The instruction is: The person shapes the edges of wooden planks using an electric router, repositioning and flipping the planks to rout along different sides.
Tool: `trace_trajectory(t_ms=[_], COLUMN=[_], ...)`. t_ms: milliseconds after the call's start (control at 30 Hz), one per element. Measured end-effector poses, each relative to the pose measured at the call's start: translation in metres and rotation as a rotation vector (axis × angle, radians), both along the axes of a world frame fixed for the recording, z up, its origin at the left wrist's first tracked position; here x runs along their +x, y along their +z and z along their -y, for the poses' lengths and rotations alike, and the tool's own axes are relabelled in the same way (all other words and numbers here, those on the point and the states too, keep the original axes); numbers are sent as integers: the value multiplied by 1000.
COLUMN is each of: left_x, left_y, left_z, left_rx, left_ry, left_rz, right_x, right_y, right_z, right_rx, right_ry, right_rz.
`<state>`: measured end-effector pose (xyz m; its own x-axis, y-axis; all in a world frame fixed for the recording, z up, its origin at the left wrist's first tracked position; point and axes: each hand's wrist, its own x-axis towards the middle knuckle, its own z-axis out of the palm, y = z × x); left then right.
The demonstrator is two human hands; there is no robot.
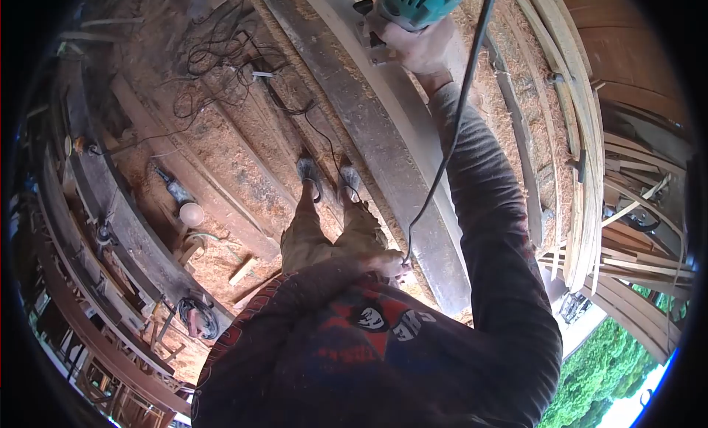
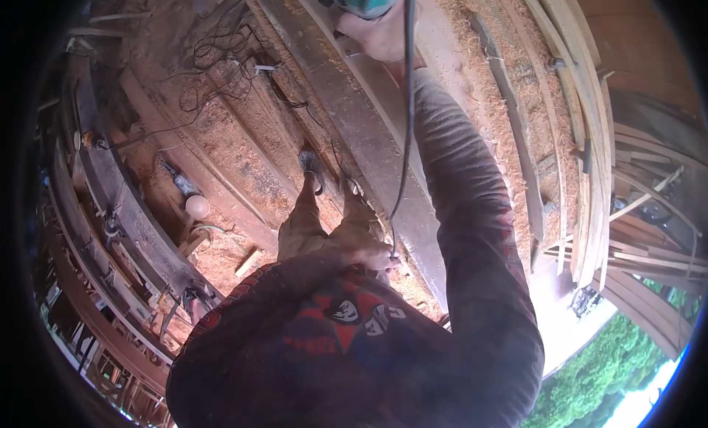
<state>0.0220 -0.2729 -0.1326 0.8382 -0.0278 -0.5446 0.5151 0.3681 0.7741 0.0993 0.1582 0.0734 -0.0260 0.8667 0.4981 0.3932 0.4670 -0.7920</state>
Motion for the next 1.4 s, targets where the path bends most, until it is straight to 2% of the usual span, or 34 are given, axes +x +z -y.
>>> trace_trajectory(t_ms=[67,133,200,267,333,400,433,467,500,567,600,633,667,700,767,833,867,900,933,1000,1133,1167,1300,1400], left_x=[-23,-61,-91,-129,-162,-200,-215,-224,-227,-233,-231,-225,-217,-203,-175,-135,-117,-100,-89,-75,-57,-52,-50,-49], left_y=[39,79,31,69,76,62,66,72,71,68,60,50,41,78,51,77,89,100,111,131,117,118,97,96], left_z=[-55,-113,-115,-166,-208,-246,-263,-276,-286,-301,-301,-300,-296,-288,-274,-275,-282,-294,-312,-347,-410,-413,-437,-426], left_rx=[-29,242,27,32,212,298,568,836,828,1197,1193,1027,859,669,454,387,578,766,768,960,932,1073,868,774], left_ry=[23,59,711,1107,1394,1635,1666,1676,1693,1616,1632,1686,1728,1587,1336,1158,1181,1201,1202,1378,1387,1402,1082,1095], left_rz=[-114,-193,-34,-128,-320,-280,-364,-452,-454,-947,-950,-891,-828,-772,-336,-52,-49,-43,-29,-36,13,-137,-172,-79], right_x=[1,0,0,-1,-5,-11,-12,-14,-19,-24,-25,-26,-28,-32,-40,-47,-52,-57,-62,-67,-81,-86,-110,-126], right_y=[-6,-4,-5,-7,-6,3,9,16,26,8,-3,-5,-9,-6,-2,-3,-5,-9,-11,-16,-12,-12,-12,-11], right_z=[-1,-5,-6,-9,-13,-15,-14,-13,-10,-22,-31,-39,-44,-46,-59,-76,-83,-90,-97,-111,-143,-151,-183,-212], right_rx=[-46,68,115,155,66,25,-80,-188,-185,-171,-159,16,18,20,35,113,120,26,-66,-64,-79,-81,-70,-87], right_ry=[-14,0,20,40,25,31,26,19,39,42,31,-43,-32,-31,-30,4,1,37,72,92,152,153,125,139], right_rz=[27,45,75,116,3,-39,-48,-54,-14,-96,-188,-5,0,0,-1,40,45,-120,-284,-277,-276,-263,-211,-200])
